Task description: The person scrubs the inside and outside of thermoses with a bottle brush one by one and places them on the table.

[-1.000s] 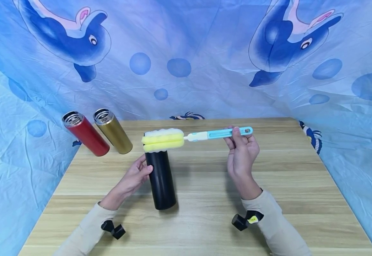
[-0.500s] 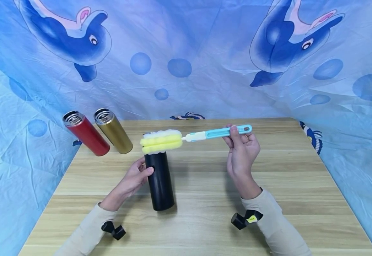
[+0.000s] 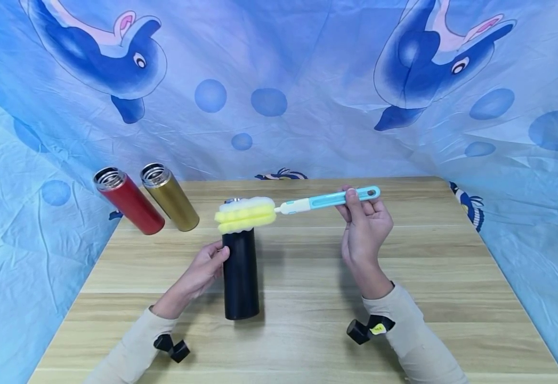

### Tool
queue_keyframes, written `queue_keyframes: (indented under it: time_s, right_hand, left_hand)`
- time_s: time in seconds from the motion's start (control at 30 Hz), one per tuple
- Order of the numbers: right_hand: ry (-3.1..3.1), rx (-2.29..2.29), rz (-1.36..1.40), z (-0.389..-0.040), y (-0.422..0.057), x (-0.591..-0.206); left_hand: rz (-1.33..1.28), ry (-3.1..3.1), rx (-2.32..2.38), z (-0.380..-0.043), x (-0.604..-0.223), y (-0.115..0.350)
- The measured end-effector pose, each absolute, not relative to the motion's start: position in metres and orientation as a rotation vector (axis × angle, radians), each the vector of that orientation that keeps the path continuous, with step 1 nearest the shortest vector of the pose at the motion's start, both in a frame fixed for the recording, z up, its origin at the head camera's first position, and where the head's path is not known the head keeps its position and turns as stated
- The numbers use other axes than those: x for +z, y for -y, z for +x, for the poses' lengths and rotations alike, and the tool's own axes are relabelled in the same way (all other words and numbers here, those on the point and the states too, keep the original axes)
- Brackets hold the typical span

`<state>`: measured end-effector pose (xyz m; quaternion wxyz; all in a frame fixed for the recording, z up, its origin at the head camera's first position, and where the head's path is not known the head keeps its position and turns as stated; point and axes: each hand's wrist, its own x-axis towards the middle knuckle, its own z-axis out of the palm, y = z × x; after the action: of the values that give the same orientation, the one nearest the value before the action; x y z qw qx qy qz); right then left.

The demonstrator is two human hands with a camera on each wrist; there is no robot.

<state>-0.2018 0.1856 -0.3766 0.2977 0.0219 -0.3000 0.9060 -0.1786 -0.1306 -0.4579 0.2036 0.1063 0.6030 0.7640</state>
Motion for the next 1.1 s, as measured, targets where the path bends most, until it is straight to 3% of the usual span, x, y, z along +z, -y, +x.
queue_keyframes:
  time_s: [1.1]
  right_hand:
    - [0.91, 2.46, -0.071, -0.188, -0.189, -0.396]
  left_hand:
    - [0.361, -1.41, 2.337, -0.181, -0.456, 0.135]
